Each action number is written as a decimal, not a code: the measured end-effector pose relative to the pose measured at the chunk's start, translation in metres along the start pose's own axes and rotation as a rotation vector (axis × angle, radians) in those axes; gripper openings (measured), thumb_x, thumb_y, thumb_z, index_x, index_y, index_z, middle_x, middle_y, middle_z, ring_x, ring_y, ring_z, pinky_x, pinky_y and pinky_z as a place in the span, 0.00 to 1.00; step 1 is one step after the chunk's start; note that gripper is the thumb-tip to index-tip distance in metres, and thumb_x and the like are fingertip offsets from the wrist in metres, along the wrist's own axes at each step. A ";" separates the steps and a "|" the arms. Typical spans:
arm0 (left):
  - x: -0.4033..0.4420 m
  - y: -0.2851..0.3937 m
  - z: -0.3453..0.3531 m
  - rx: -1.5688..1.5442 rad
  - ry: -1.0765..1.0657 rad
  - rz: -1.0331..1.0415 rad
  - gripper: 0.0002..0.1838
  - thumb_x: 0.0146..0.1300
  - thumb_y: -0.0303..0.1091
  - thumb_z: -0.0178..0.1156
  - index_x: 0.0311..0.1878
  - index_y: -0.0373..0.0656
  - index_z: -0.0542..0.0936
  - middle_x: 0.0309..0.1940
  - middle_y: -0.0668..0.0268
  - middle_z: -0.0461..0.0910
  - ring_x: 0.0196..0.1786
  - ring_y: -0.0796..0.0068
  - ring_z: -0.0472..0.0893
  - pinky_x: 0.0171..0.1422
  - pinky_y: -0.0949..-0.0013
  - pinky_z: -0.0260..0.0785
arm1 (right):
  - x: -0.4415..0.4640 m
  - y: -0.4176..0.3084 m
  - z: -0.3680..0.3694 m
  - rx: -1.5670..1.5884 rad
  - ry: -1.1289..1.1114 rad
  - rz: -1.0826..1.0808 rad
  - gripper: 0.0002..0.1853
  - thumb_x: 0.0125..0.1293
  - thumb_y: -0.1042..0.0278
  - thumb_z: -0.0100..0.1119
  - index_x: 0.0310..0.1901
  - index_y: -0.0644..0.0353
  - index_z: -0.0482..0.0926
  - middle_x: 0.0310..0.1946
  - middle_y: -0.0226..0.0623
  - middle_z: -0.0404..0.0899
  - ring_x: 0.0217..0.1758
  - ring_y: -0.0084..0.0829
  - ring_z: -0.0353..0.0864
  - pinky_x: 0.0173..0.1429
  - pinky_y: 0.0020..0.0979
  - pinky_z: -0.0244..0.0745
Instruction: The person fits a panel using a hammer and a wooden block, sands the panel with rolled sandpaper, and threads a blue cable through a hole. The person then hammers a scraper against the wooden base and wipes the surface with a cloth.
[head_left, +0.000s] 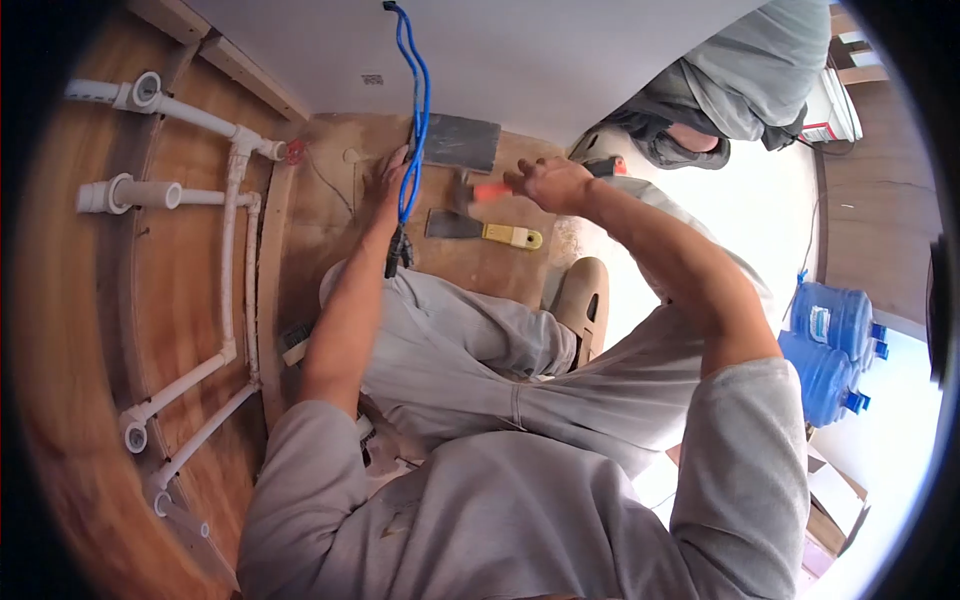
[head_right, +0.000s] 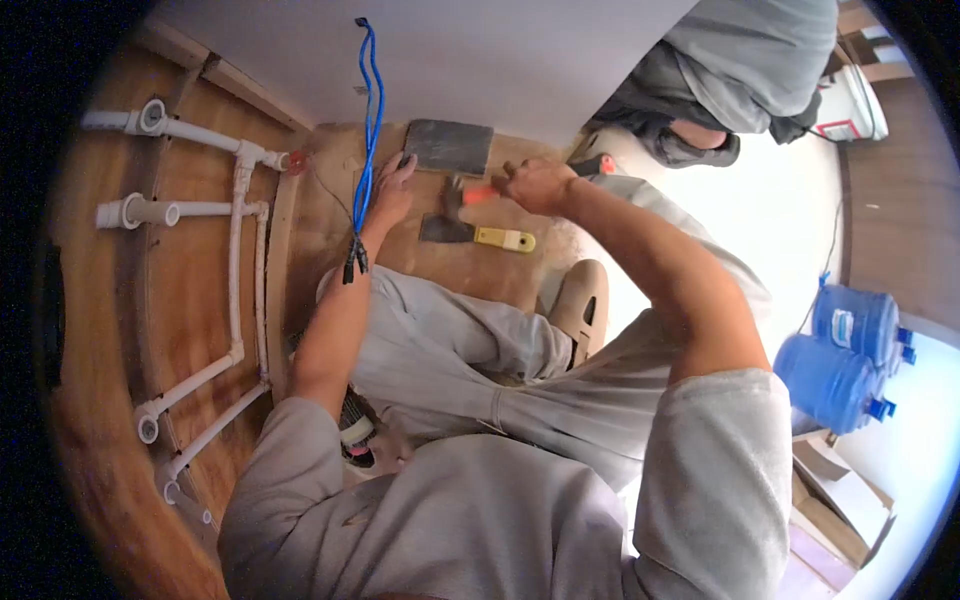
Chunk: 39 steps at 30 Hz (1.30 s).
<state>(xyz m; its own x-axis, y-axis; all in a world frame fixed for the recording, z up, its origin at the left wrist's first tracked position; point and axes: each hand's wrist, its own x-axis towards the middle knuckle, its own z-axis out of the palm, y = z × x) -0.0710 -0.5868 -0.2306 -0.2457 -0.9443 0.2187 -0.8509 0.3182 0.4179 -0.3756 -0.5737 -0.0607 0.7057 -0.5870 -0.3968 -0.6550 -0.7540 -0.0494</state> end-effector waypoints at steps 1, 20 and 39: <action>-0.001 0.004 -0.001 -0.217 0.001 -0.012 0.21 0.68 0.34 0.51 0.63 0.48 0.77 0.68 0.52 0.70 0.71 0.48 0.67 0.73 0.46 0.59 | 0.000 0.000 0.003 0.004 -0.017 0.005 0.17 0.71 0.65 0.47 0.59 0.55 0.74 0.54 0.46 0.79 0.52 0.47 0.84 0.55 0.43 0.80; 0.004 0.082 -0.037 0.071 -0.244 -0.018 0.31 0.63 0.23 0.52 0.71 0.52 0.71 0.71 0.57 0.64 0.71 0.48 0.62 0.74 0.43 0.53 | -0.029 0.019 0.003 -0.042 -0.098 -0.012 0.19 0.68 0.66 0.52 0.59 0.56 0.74 0.52 0.45 0.79 0.50 0.47 0.85 0.51 0.44 0.81; 0.013 0.115 -0.018 0.002 -0.348 0.002 0.31 0.63 0.26 0.52 0.72 0.49 0.69 0.71 0.57 0.63 0.76 0.54 0.58 0.76 0.29 0.45 | -0.048 0.043 0.018 -0.125 -0.241 0.010 0.28 0.62 0.68 0.59 0.65 0.55 0.70 0.53 0.49 0.77 0.48 0.48 0.85 0.50 0.43 0.82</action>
<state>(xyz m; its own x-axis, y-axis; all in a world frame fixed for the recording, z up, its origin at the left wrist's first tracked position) -0.1635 -0.5614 -0.1637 -0.3907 -0.9156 -0.0944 -0.8512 0.3203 0.4158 -0.4425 -0.5724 -0.0601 0.6048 -0.5190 -0.6040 -0.6129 -0.7876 0.0631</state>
